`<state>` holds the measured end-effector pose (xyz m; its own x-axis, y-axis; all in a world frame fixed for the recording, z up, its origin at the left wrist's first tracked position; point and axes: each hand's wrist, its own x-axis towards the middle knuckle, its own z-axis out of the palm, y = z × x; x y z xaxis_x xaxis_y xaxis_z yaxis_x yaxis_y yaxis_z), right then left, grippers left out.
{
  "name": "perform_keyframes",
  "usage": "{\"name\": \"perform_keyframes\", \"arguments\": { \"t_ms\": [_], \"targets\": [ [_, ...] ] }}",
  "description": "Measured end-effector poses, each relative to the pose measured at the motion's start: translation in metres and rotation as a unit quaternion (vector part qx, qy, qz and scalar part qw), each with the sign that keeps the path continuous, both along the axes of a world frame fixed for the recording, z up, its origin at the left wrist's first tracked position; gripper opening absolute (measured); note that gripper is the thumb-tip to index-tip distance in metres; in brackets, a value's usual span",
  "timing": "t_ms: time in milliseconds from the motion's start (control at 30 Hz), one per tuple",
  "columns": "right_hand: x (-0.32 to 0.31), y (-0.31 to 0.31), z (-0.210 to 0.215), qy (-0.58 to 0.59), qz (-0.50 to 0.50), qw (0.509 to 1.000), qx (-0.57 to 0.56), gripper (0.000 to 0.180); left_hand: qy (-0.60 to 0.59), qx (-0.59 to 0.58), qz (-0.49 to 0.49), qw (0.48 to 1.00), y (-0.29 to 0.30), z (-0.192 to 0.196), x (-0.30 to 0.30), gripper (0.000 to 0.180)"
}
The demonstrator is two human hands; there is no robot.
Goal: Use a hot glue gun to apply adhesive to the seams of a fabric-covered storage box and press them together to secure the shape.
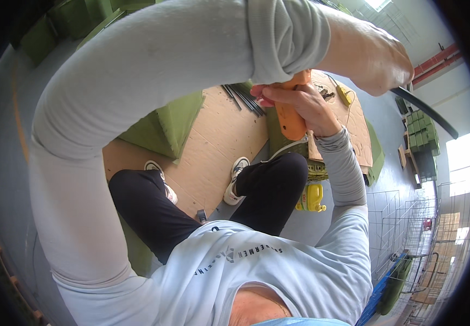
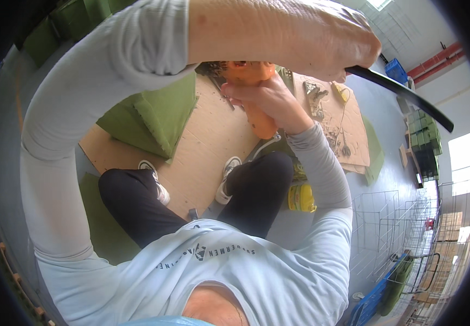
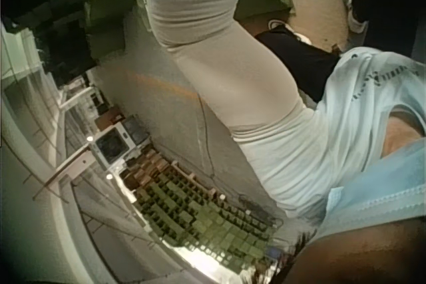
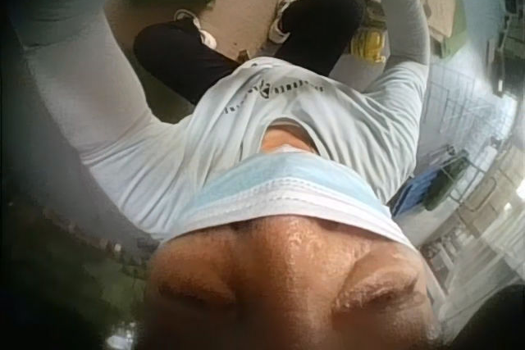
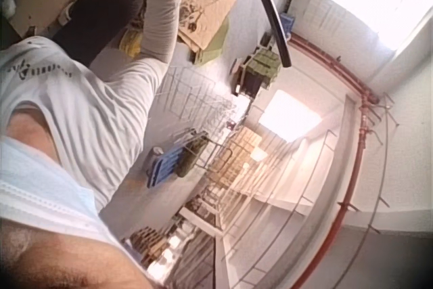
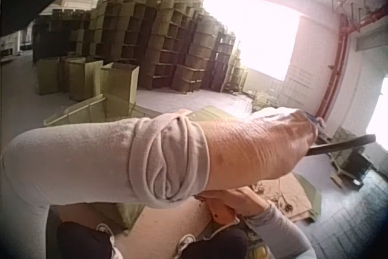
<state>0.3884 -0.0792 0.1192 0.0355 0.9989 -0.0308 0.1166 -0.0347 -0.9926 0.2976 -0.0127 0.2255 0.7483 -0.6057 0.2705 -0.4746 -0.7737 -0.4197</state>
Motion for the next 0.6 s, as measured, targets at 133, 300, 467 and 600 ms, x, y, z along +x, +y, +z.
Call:
{"name": "perform_keyframes", "arguments": {
  "t_ms": [133,300,467,600],
  "targets": [
    [-0.002,0.004,-0.005,-0.048,0.063,0.997,-0.013,0.031,0.036,-0.188,0.008,0.982,0.007,0.004,-0.002,0.023],
    [0.004,0.001,-0.013,-0.026,0.072,0.997,-0.006,0.032,0.065,-0.403,-0.003,0.913,0.014,0.007,0.005,0.019],
    [-0.003,-0.002,-0.019,0.039,0.051,0.998,0.015,0.026,-0.028,-0.417,0.261,0.87,0.011,0.047,-0.096,0.023],
    [-0.009,0.003,-0.016,0.018,0.05,0.999,-0.009,0.03,-0.136,-0.329,0.164,0.92,0.025,-0.023,-0.071,0.031]
  ]
}}
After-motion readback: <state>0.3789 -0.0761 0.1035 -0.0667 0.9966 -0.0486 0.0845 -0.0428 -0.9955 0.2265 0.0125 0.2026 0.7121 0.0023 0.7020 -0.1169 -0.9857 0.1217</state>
